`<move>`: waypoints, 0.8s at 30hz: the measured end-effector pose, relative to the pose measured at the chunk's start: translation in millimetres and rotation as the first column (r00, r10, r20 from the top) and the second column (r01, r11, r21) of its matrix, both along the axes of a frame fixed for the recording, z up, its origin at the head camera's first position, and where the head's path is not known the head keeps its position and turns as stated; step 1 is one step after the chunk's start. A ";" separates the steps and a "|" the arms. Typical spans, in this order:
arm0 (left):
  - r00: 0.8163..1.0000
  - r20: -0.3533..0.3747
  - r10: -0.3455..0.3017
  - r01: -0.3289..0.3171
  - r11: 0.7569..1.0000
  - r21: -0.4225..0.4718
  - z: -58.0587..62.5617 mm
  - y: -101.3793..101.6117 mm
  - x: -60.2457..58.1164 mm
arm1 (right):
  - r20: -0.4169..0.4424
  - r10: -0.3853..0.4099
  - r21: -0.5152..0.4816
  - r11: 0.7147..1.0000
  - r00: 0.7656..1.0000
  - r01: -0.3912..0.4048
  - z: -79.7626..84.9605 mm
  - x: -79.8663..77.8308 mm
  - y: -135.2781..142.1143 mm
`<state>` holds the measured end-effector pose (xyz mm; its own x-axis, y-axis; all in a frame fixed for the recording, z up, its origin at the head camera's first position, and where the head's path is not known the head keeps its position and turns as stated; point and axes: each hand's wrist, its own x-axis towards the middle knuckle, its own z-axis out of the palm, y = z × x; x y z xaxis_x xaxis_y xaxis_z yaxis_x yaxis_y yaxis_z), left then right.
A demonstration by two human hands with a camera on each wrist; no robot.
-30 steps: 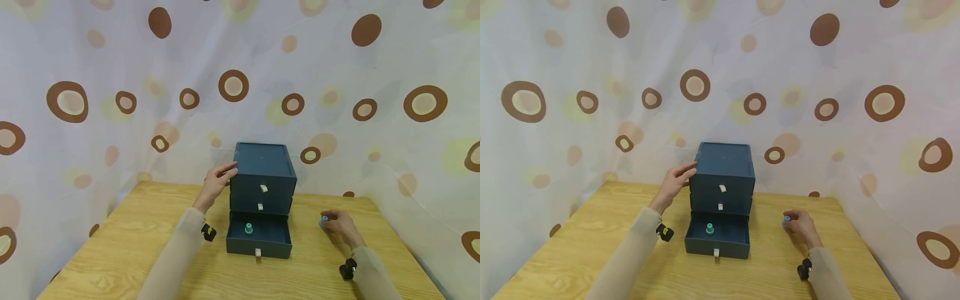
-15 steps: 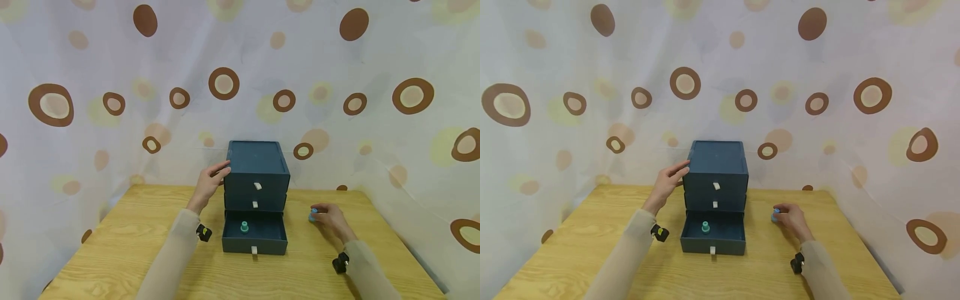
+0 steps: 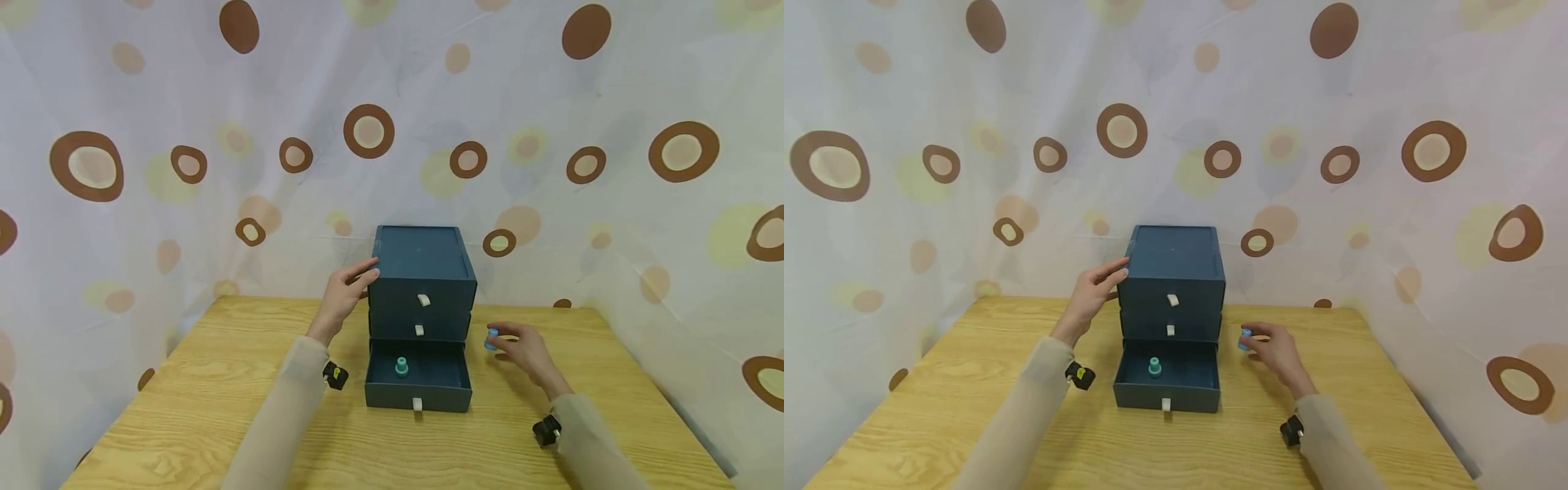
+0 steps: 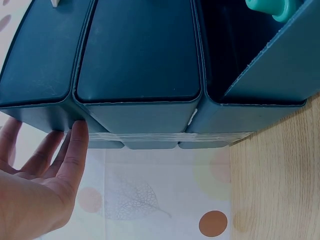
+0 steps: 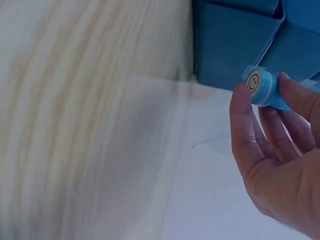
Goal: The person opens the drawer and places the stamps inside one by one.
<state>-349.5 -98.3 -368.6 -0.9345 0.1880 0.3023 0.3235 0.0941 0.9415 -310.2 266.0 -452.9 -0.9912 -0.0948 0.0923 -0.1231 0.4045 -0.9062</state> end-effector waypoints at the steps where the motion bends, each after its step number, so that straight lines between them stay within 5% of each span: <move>1: 1.000 -0.001 -0.003 0.003 1.000 -0.002 0.1 -0.2 -0.1 | -0.006 -0.003 -0.003 1.000 1.000 0.003 2.3 1.0 -2.4; 24: 1.000 0.001 0.001 -0.001 1.000 0.002 0.7 2.3 0.0 | -0.057 -0.076 -0.031 0.997 0.995 0.075 8.6 6.9 -16.8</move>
